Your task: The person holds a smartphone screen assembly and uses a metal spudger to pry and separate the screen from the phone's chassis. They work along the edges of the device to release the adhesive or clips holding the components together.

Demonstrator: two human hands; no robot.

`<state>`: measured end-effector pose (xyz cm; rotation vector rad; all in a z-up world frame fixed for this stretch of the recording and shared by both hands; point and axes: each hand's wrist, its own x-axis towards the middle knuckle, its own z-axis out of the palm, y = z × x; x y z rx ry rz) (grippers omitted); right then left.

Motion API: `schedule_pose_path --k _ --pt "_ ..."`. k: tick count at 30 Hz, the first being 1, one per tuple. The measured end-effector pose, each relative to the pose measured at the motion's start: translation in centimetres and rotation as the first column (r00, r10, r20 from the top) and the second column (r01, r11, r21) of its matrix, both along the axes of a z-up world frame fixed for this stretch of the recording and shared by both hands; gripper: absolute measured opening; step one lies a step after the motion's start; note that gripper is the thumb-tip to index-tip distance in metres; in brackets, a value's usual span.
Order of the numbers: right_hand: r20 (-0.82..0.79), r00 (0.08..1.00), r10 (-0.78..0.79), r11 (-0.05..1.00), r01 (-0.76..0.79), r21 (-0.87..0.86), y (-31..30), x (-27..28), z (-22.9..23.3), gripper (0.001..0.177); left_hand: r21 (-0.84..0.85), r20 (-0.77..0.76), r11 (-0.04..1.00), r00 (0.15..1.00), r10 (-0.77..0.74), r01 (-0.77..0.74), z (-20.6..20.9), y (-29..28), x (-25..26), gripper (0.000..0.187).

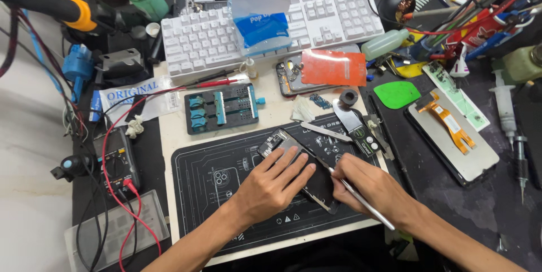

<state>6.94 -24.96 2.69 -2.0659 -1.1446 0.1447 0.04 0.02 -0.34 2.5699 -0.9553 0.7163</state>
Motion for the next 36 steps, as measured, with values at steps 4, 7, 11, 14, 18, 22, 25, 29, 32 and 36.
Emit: schedule_pose_path --k 4,7,11,14,18,22,25,29,32,36 --pt "0.008 1.0 0.0 0.999 0.0 0.036 -0.1 0.3 -0.3 0.024 0.003 -0.008 1.0 1.0 -0.003 0.003 0.2 0.0 -0.1 0.039" --pt "0.015 1.0 0.0 0.998 -0.001 0.065 -0.2 0.3 -0.7 0.023 -0.006 -0.02 1.0 1.0 -0.004 0.004 0.3 0.0 -0.1 0.042" --pt "-0.043 0.999 -0.026 0.997 0.029 0.065 -0.3 0.1 -1.0 0.022 0.006 -0.021 1.0 1.0 -0.007 0.007 0.4 0.1 -0.2 0.042" --pt "-0.06 0.997 -0.038 0.998 0.041 0.05 -0.4 -0.1 -1.1 0.022 0.008 -0.02 1.0 1.0 -0.006 0.006 0.4 0.1 -0.2 0.043" --pt "-0.081 0.996 -0.042 0.998 0.046 0.044 -0.3 -0.1 -1.1 0.023 0.006 -0.019 1.0 1.0 -0.008 0.009 0.2 0.0 -0.2 0.043" --pt "-0.103 0.994 -0.04 0.998 0.044 0.038 -0.3 0.0 -1.0 0.023 0.005 -0.019 1.0 1.0 -0.009 0.009 0.4 0.1 -0.2 0.042" --pt "-0.1 0.993 -0.064 0.998 0.066 0.017 -0.4 -0.2 -1.1 0.022 -0.002 -0.02 1.0 1.0 -0.012 0.012 0.4 0.0 -0.1 0.04" --pt "-0.048 0.999 -0.015 0.998 0.018 0.065 -0.6 -0.1 -1.1 0.024 0.006 -0.02 1.0 1.0 -0.003 0.003 0.3 0.1 -0.1 0.041" --pt "-0.048 0.999 -0.015 0.998 0.018 0.065 -0.6 0.0 -1.0 0.024 0.005 -0.023 1.0 1.0 -0.003 0.003 0.3 0.1 -0.2 0.041" --pt "-0.051 0.999 -0.003 0.997 0.007 0.082 -0.7 -0.1 -1.0 0.024 -0.005 -0.028 1.0 1.0 -0.004 0.004 0.2 0.0 -0.2 0.041"
